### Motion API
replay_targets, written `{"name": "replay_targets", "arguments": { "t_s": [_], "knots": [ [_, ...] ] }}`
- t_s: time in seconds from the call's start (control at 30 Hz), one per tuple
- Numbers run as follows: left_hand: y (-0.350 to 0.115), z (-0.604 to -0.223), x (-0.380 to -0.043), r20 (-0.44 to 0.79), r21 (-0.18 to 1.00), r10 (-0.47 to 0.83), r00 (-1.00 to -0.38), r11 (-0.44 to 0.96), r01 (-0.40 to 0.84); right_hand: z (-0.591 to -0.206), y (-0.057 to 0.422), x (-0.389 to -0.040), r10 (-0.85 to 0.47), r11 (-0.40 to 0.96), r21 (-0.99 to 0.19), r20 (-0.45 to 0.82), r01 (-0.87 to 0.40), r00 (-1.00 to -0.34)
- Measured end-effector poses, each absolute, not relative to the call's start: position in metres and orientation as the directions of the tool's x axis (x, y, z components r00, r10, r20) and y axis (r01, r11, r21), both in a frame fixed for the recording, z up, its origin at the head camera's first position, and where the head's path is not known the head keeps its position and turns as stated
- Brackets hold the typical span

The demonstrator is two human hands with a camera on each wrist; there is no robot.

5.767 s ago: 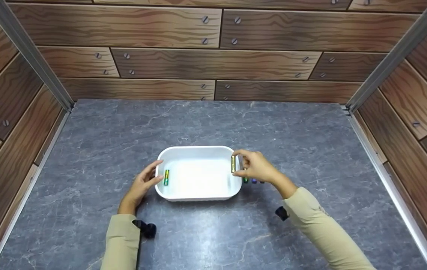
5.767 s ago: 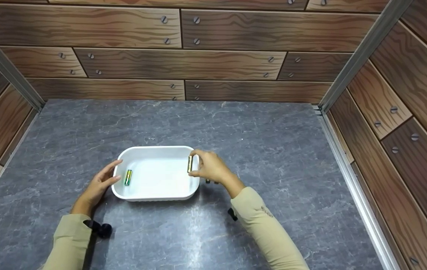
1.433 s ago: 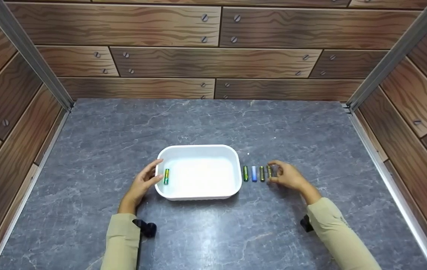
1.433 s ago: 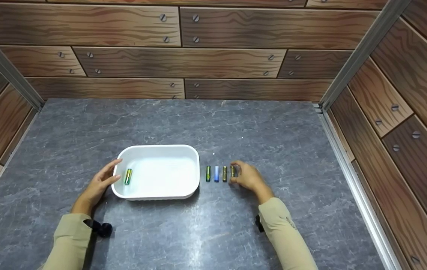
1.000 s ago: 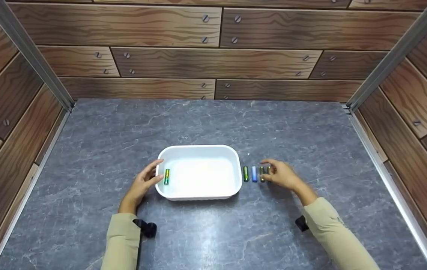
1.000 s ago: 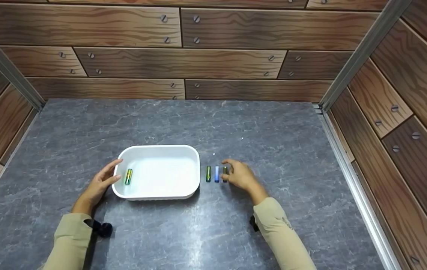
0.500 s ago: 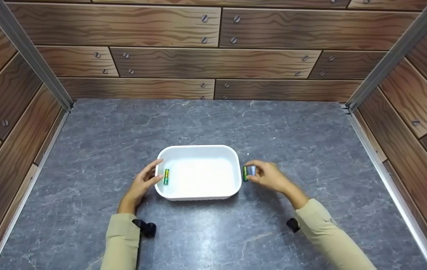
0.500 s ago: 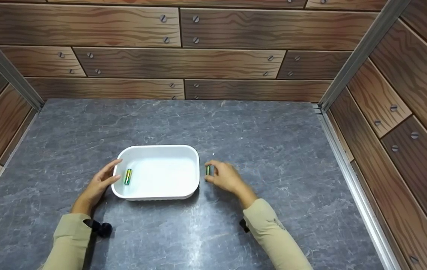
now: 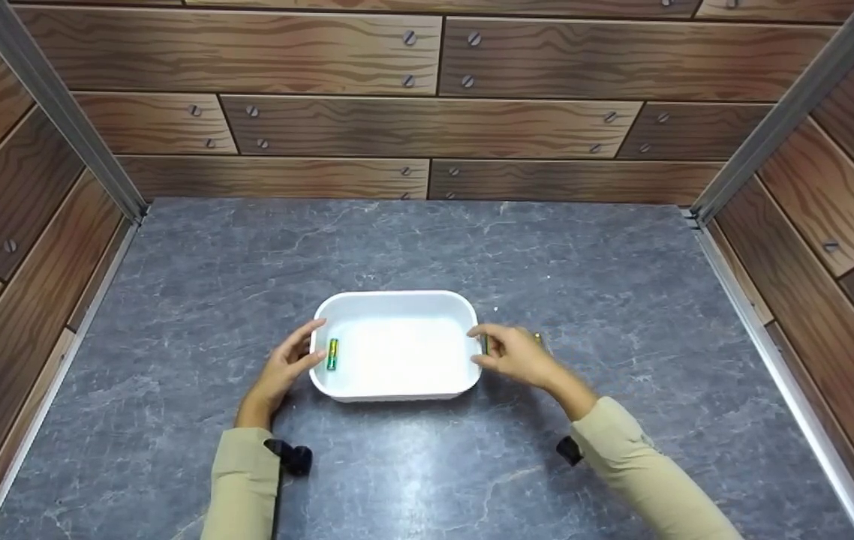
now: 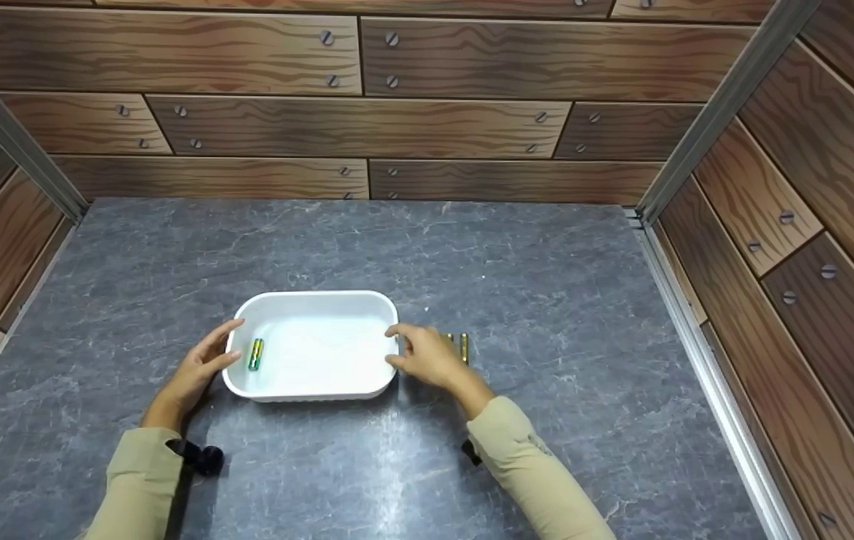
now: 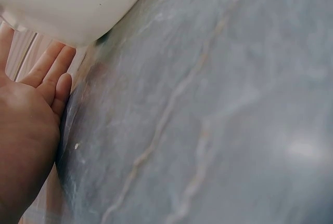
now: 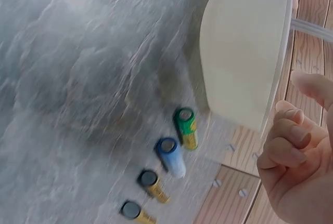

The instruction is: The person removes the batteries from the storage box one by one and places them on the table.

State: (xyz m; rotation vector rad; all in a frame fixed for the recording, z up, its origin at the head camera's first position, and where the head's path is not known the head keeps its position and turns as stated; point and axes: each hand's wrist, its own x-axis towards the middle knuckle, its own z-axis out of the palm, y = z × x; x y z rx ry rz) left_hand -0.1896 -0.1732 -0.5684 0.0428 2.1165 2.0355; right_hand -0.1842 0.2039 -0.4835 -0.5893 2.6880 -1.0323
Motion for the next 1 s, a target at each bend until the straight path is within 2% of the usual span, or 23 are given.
{"name": "replay_targets", "arguments": {
  "t_s": [0.53,1.0],
  "knots": [
    [-0.172,-0.567,-0.189,-0.122,0.992,0.159,-0.980,0.050,-0.116,-0.477,0.152,-0.183,-0.543,0.682,-0.583,0.002,-0.442,-0.840],
    [-0.174,-0.568,-0.190,-0.128,0.991,0.169,-0.977,0.051,-0.121,-0.487,0.117,-0.186,-0.579,0.674,-0.596,-0.059,-0.437,-0.813]
  ]
}}
